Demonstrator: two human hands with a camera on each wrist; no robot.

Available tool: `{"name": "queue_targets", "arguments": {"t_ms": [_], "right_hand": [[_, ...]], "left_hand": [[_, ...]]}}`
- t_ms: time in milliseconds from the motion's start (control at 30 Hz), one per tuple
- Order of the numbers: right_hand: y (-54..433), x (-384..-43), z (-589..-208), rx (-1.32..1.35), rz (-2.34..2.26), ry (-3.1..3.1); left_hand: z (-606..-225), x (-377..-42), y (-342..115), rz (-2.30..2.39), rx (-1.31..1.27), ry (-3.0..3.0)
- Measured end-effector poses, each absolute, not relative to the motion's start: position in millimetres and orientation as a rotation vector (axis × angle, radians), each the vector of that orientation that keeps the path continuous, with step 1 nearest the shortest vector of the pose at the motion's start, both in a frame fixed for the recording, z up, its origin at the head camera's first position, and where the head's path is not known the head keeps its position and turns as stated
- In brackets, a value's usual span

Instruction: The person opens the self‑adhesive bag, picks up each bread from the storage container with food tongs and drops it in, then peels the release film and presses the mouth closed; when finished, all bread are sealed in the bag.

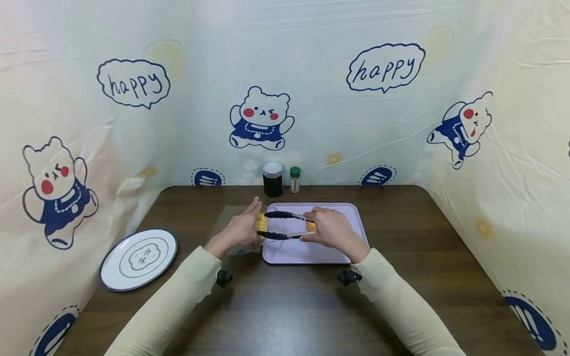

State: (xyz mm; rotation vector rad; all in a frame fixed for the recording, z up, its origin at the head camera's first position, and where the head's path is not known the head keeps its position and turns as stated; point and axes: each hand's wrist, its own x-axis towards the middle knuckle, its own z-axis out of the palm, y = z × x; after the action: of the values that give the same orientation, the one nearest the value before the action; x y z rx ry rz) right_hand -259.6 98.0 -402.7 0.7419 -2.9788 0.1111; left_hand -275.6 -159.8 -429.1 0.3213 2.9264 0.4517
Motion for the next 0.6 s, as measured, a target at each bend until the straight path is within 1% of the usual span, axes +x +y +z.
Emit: {"name": "queue_targets", "arguments": {"t_ms": [300, 600], "right_hand": [[128.2, -261.2, -392.4, 0.750, 0.195, -2.982], [165.4, -264.9, -389.3, 0.704, 0.268, -3.029]], "left_hand": [[-426.5, -275.0, -162.0, 0.491, 0.333, 2.920], [-424.9, -275.0, -160.0, 0.513, 0.311, 2.903]]}}
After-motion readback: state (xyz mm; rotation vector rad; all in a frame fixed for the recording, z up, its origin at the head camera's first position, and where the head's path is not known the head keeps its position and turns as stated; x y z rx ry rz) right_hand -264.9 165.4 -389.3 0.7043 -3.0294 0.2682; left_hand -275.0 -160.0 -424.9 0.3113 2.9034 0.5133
